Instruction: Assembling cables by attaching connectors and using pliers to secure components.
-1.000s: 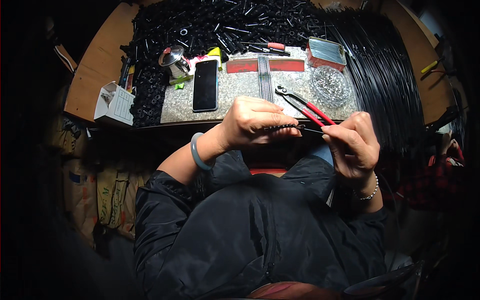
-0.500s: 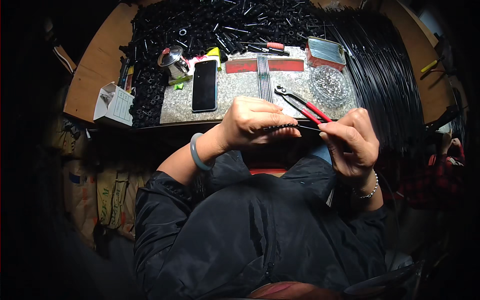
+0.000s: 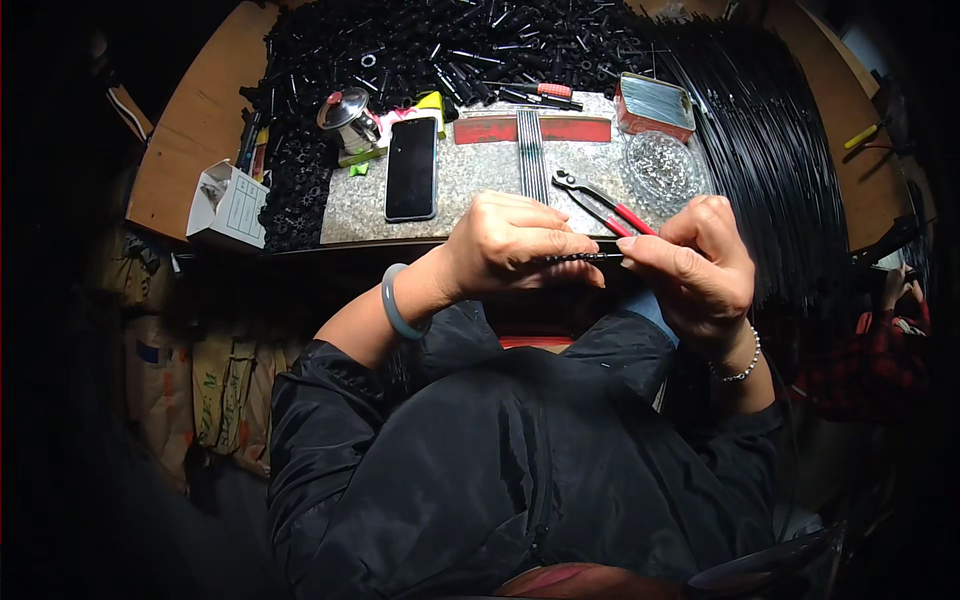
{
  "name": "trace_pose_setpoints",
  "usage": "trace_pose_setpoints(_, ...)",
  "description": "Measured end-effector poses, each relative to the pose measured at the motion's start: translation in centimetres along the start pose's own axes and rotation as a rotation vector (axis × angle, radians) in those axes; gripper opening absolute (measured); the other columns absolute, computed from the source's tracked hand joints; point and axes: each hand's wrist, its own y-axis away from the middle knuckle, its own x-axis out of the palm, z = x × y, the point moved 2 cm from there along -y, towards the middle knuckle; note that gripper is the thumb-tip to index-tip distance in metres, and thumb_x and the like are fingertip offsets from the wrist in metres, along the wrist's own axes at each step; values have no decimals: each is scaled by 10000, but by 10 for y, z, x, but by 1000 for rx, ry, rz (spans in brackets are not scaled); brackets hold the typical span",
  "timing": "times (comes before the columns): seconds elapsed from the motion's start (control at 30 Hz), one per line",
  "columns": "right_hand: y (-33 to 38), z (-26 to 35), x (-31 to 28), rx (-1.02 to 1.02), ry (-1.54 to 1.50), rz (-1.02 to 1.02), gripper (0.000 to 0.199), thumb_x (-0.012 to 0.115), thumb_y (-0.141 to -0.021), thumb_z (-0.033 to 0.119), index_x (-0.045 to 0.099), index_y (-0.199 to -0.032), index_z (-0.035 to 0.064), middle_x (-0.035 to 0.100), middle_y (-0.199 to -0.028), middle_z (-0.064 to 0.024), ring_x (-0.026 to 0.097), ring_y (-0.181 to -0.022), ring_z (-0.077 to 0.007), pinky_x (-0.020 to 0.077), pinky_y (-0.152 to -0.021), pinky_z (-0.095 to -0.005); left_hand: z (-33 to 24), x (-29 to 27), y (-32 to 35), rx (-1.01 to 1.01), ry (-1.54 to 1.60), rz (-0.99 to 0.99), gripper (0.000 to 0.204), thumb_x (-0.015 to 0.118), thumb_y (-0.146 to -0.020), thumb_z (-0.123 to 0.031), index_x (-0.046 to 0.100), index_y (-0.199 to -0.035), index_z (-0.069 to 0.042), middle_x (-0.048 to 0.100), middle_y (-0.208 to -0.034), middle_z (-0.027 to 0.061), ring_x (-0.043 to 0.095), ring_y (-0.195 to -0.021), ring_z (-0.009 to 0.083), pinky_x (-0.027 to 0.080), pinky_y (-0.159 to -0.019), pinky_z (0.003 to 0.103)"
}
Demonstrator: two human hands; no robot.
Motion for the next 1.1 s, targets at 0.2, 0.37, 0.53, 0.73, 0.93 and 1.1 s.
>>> trace_pose_setpoints(0.2,-1,2,6,-99,50,-63,259,713,-642,128,692,-899,95,467,-660,11,440,-612,-168,324,-573,-302,0,-2,-1,-11,3,13,291,802,-650,-221,690,-859,-51,680,-751,74,674,-665,222,567,-649,323)
trace_pose_setpoints(0.37,1,-1,13,57,-112,-4,285,723,-638,122,695,-921,108,458,-663,14,441,-613,-148,343,-597,-295,0,-1,-2,8,16,12,319,803,-647,-235,676,-870,-46,672,-733,77,673,-662,230,566,-646,324)
trace_pose_setpoints(0.53,-5,-2,11,-136,-45,2,311,749,-625,173,696,-927,124,465,-677,25,446,-619,-143,342,-592,-281,3,-1,1,27,12,29,312,795,-662,-244,666,-866,-45,670,-736,82,673,-668,236,567,-658,326)
trace_pose_setpoints(0.73,-6,-2,17,-113,-116,14,341,747,-641,162,681,-972,118,500,-710,15,456,-621,-148,355,-581,-276,0,-2,-1,17,-5,46,223,755,-717,-228,662,-791,-39,671,-750,89,673,-676,240,568,-663,333)
trace_pose_setpoints(0.93,-9,4,23,-69,-228,27,371,739,-663,104,658,-1025,96,530,-870,-40,488,-719,-168,407,-619,-279,5,0,-1,50,-1,42,199,740,-728,-205,656,-780,-32,666,-737,86,664,-654,236,567,-662,334)
trace_pose_setpoints(1.1,-18,4,18,-21,-403,17,647,820,-625,138,522,-1187,21,453,-1119,-155,505,-949,-243,454,-817,-335,8,3,2,-2,-38,46,280,731,-681,-317,670,-819,-80,657,-765,88,661,-723,257,547,-637,342)
